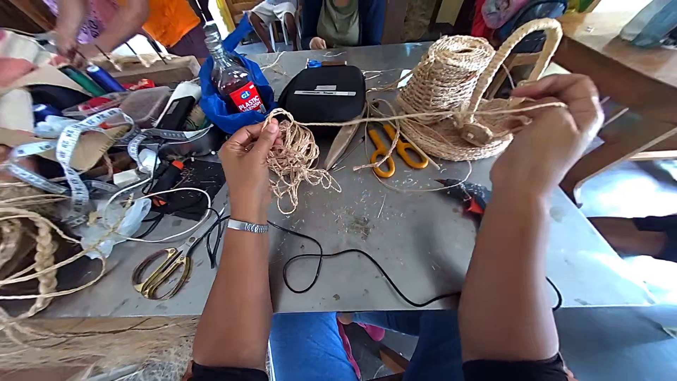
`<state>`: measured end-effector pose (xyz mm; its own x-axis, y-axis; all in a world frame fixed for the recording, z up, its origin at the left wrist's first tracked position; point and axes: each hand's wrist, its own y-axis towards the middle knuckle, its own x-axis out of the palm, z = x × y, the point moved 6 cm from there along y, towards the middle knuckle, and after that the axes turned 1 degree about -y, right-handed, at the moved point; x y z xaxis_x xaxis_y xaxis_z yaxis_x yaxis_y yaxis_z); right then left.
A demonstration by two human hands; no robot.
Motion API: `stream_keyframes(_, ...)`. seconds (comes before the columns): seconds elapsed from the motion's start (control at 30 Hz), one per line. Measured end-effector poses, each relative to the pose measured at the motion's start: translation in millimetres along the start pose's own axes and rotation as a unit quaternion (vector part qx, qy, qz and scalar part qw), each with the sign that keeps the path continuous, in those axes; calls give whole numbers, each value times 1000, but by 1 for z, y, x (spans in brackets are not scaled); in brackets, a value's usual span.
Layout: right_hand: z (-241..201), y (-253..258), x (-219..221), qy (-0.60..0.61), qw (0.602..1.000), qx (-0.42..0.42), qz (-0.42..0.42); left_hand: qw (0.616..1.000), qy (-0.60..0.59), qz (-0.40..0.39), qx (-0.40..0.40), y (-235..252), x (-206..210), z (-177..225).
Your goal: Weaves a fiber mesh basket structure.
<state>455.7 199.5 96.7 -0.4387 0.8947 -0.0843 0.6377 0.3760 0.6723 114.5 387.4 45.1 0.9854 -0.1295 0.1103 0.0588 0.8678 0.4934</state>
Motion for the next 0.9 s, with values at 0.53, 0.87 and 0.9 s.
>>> stream_keyframes(0.53, -64, -69, 46, 527, 684, -144, -484, 995, -4, -102, 8, -20, 41, -4)
stream_keyframes(0.87, -24, -55, 95, 141, 932, 46, -330, 987, 45, -154, 30, -32, 55, 4)
stream_keyframes(0.9, -19, -63, 105, 93, 934, 68, -337, 984, 49, -168, 32, -36, 57, 5)
